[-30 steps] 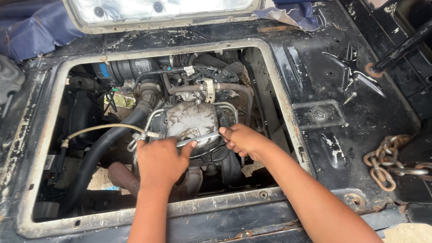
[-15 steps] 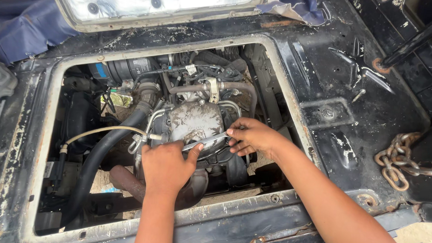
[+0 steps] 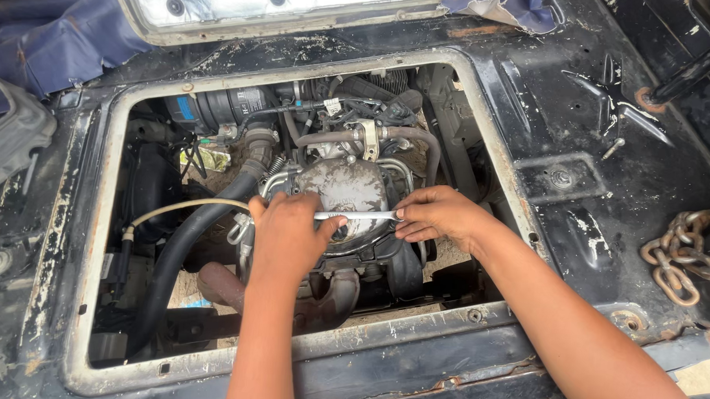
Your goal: The person uses a wrench to tighten bolts on a vehicle engine. The hands are visible manipulating the tool on the engine block throughout the clip.
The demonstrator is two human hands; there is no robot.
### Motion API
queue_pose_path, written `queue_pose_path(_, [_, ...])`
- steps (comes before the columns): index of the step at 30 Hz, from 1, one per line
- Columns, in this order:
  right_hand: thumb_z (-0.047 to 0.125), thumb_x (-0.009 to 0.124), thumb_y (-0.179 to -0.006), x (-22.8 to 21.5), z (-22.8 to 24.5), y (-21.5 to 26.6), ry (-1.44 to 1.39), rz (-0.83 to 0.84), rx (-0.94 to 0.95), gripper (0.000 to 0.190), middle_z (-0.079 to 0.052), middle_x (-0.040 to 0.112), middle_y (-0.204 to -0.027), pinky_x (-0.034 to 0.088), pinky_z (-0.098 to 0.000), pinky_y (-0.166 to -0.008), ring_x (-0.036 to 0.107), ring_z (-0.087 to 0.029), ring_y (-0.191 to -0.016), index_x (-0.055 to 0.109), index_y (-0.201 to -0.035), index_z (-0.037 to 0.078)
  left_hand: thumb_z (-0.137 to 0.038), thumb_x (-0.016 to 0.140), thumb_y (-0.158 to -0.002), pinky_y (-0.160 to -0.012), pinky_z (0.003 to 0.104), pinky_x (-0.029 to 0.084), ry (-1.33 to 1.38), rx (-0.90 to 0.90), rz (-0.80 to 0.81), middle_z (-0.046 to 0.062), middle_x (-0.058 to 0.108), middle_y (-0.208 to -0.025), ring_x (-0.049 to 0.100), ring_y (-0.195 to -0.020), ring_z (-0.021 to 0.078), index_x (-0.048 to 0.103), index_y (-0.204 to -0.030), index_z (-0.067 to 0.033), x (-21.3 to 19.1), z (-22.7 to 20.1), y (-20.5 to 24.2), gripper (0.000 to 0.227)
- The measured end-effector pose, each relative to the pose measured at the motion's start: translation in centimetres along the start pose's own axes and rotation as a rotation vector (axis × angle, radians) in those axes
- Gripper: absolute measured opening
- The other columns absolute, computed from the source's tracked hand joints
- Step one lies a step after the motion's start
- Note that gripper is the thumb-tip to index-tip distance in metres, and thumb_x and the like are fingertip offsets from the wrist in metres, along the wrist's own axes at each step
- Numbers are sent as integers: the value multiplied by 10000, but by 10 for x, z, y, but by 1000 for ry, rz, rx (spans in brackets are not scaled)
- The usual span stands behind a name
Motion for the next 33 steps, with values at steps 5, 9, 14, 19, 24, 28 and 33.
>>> queue_pose_path(5, [163,702,-902,2,0,-1,-5,11,-6,289,-209,747,-1003,660,-347,-776,787,-279,-907,674,-1101,-45,-451,827,-740,-910,476,313,100,49,134,119,729,-803,635,-945,306,752,-845,-62,9,22,-40,409])
queue_pose_path(9, [163,698,-909,-1,-1,-5,-24,15,-13,267,-210,740,-988,665,-349,-768,786,-281,-906,661,-1080,-39,-471,841,-734,-972,441,321,127,64,273,150,732,-851,673,-944,310,761,-937,-79,14,29,-66,448])
queue_pose_path(14, [157,701,-913,2,-3,-6,-22,27,-15,222,-217,742,-975,665,-355,-751,785,-291,-894,633,-1028,-20,-474,812,-765,-972,475,344,85,4,309,150,748,-876,683,-937,324,741,-926,-64,7,24,-52,446])
queue_pose_path(19, [156,699,-913,-2,-2,-6,-13,-14,-39,208,-219,742,-963,664,-374,-746,788,-299,-887,608,-999,-11,-538,837,-727,-880,504,536,92,-218,344,170,721,-970,685,-973,343,708,-972,-26,5,18,-32,582])
queue_pose_path(24, [147,719,-900,6,1,-6,-44,23,-35,213,-204,735,-956,665,-379,-746,786,-296,-875,600,-979,-11,-643,811,-718,-963,570,421,-415,14,-100,205,610,-1229,585,-1133,405,633,-1206,1,-51,-3,-11,828])
queue_pose_path(28, [153,705,-914,1,-8,1,39,6,-39,172,-197,744,-935,656,-359,-738,788,-279,-865,637,-959,1,-447,632,-1077,-1099,608,317,-256,-82,-373,202,616,-1282,554,-1248,432,639,-1292,-29,-94,27,18,470])
queue_pose_path(33, [134,714,-908,7,1,-3,7,-9,-51,160,-165,732,-942,666,-352,-737,792,-265,-874,620,-931,7,-527,477,-1017,-1095,526,407,166,-562,136,251,607,-1347,544,-1311,433,606,-1368,-113,-35,86,-3,558])
Point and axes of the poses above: each hand's wrist, its own y-axis away from the middle knuckle, its own x-axis out of the palm, z = x × y, the point moved 2 cm from there along -y, towards the middle knuckle
